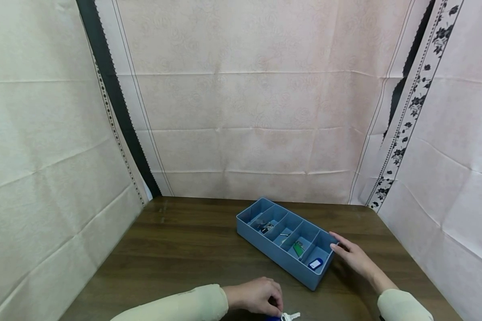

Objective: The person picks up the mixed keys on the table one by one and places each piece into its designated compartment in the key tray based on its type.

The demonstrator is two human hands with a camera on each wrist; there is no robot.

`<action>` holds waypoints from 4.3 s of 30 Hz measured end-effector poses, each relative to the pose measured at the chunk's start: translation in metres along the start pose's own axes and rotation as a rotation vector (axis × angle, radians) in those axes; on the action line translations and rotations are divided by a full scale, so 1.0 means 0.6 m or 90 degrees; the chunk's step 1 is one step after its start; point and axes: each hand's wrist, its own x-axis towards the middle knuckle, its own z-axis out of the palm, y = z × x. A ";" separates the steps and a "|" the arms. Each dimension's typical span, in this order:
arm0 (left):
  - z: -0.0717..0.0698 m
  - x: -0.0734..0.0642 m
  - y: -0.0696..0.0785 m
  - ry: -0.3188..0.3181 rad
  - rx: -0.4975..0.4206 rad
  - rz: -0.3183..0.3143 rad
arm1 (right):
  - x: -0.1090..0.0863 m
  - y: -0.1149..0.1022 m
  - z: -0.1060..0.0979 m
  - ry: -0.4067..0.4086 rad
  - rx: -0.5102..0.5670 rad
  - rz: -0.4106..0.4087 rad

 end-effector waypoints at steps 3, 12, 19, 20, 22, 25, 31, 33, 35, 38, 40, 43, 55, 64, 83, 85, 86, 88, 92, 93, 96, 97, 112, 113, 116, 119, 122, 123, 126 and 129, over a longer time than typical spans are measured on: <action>-0.004 0.002 -0.001 0.011 -0.027 -0.005 | 0.000 0.000 0.000 0.000 0.000 0.000; -0.032 0.008 -0.010 0.058 -0.134 -0.024 | 0.000 0.000 0.000 -0.005 0.004 0.009; -0.050 0.014 -0.015 0.075 -0.213 -0.086 | 0.001 0.000 0.000 0.000 -0.002 0.001; -0.052 0.014 -0.016 0.075 -0.227 -0.097 | 0.001 0.000 0.000 0.001 -0.002 0.001; -0.057 0.016 -0.016 0.079 -0.257 -0.113 | 0.001 0.000 0.000 0.001 -0.002 0.000; -0.064 0.017 -0.015 0.091 -0.287 -0.128 | 0.000 -0.001 0.000 0.001 -0.002 -0.001; -0.078 0.021 -0.011 0.120 -0.310 -0.141 | 0.000 0.000 -0.001 -0.004 0.005 0.003; -0.083 0.022 -0.009 0.129 -0.314 -0.147 | 0.000 0.001 -0.002 -0.006 0.008 0.006; -0.087 0.025 -0.009 0.137 -0.316 -0.149 | 0.000 0.002 -0.002 -0.006 0.008 0.007; -0.091 0.029 -0.008 0.147 -0.311 -0.152 | 0.000 0.004 -0.002 -0.005 0.006 0.006; -0.093 0.032 -0.008 0.151 -0.307 -0.155 | 0.001 0.005 -0.001 -0.004 0.003 0.003; -0.095 0.035 -0.007 0.159 -0.310 -0.165 | 0.000 0.005 -0.001 -0.003 0.001 -0.002; -0.113 0.053 -0.003 0.213 -0.341 -0.183 | 0.001 0.004 0.000 0.000 0.003 -0.007; -0.127 0.077 -0.001 0.244 -0.348 -0.203 | 0.001 0.003 0.000 -0.001 0.003 -0.001; -0.153 0.137 0.010 0.289 -0.283 -0.251 | 0.001 0.003 0.000 0.000 0.006 0.003; -0.155 0.142 0.011 0.292 -0.283 -0.258 | 0.000 0.002 0.000 -0.003 0.009 0.005; -0.156 0.145 0.011 0.294 -0.284 -0.262 | 0.000 0.002 0.000 -0.004 0.011 0.005; -0.157 0.152 0.010 0.300 -0.291 -0.267 | 0.000 0.002 0.000 -0.003 0.012 0.006; -0.156 0.166 0.009 0.318 -0.308 -0.268 | 0.000 0.002 -0.001 -0.004 0.013 0.003; -0.155 0.170 0.009 0.322 -0.313 -0.267 | 0.000 0.002 -0.001 -0.004 0.013 0.002; -0.153 0.179 0.010 0.333 -0.326 -0.269 | 0.000 0.002 -0.001 -0.006 0.012 0.001; -0.152 0.182 0.010 0.335 -0.329 -0.270 | 0.000 0.002 -0.001 -0.006 0.012 0.001; -0.124 0.220 -0.007 0.365 -0.336 -0.316 | 0.002 0.004 -0.001 -0.003 0.014 0.001; -0.122 0.223 -0.008 0.365 -0.335 -0.323 | 0.002 0.004 -0.001 -0.003 0.015 0.003; -0.116 0.231 -0.010 0.365 -0.335 -0.340 | 0.002 0.004 -0.001 -0.006 0.017 0.009; -0.111 0.236 -0.011 0.362 -0.335 -0.355 | 0.002 0.004 -0.001 -0.006 0.015 0.011; -0.108 0.239 -0.012 0.361 -0.333 -0.366 | 0.002 0.004 -0.001 -0.005 0.013 0.006; -0.108 0.240 -0.012 0.359 -0.332 -0.370 | 0.002 0.004 -0.002 -0.004 0.012 0.004; -0.105 0.243 -0.012 0.356 -0.328 -0.380 | 0.002 0.004 -0.002 -0.005 0.011 0.000; -0.103 0.245 -0.013 0.351 -0.322 -0.384 | 0.001 0.003 -0.002 -0.007 0.014 -0.001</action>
